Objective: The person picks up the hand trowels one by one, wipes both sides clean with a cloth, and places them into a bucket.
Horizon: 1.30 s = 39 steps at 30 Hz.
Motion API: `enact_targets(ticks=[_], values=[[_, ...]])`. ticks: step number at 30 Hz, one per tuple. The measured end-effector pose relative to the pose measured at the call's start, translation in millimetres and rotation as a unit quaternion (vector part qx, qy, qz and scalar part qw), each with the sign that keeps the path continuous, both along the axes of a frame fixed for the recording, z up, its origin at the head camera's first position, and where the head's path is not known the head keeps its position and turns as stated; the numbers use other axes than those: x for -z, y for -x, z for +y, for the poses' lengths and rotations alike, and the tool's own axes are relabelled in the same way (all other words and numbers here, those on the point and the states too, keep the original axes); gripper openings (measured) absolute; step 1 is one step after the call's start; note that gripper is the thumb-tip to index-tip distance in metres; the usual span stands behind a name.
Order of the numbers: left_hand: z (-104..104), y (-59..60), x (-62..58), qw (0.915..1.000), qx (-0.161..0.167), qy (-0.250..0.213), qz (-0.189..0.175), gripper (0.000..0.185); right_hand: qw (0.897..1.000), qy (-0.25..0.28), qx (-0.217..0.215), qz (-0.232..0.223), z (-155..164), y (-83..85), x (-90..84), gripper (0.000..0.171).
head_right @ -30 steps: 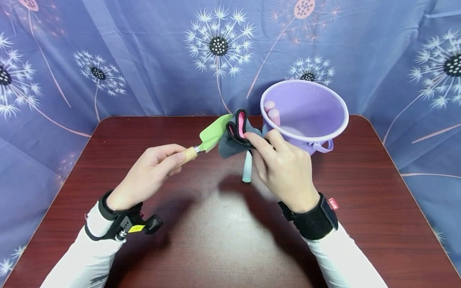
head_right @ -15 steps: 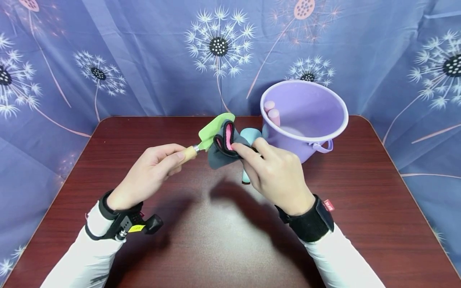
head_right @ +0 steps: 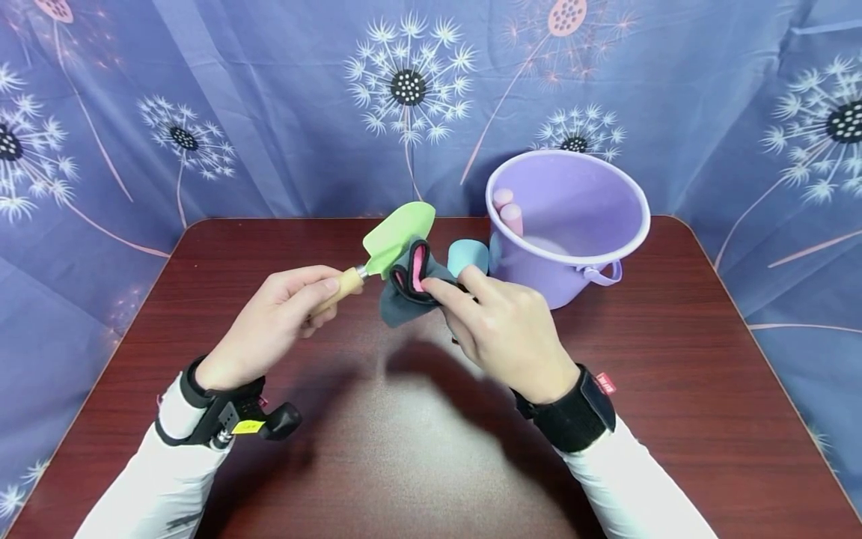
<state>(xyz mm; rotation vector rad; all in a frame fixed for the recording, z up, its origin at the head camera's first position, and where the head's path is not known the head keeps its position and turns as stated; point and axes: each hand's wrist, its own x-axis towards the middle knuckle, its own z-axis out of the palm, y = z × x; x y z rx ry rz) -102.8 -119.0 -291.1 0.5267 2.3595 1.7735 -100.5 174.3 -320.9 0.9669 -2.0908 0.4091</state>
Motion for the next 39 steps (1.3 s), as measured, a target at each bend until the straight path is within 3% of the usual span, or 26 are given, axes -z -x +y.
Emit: enact_targets(ticks=[12, 17, 22, 31, 39], values=[[-2.1, -1.0, -1.5, 0.9999, -0.009, 0.002, 0.003, 0.023, 0.999, -0.014, 0.0, -0.028, 2.5, 2.1, 4.1, 0.032], [-2.9, -0.2, -3.1, 0.9999, 0.0, -0.006, 0.015, 0.024, 0.997, -0.032, 0.007, -0.07, 5.1, 1.6, 5.0, 0.032], [-3.1, 1.5, -7.6, 0.9993, -0.008, 0.017, 0.033, 0.023, 0.993, -0.053, 0.019, -0.1, 7.3, 1.4, 5.2, 0.032], [1.5, 9.3, -24.1, 0.9957, -0.015, 0.061, 0.068, 0.022, 0.988, -0.086, 0.022, -0.13, 9.8, -1.0, 2.3, 0.033], [11.8, 20.3, -46.6, 0.9898, -0.023, 0.096, 0.103, 0.029, 0.982, -0.119, 0.02, -0.143, 11.5, -4.7, 1.1, 0.03]])
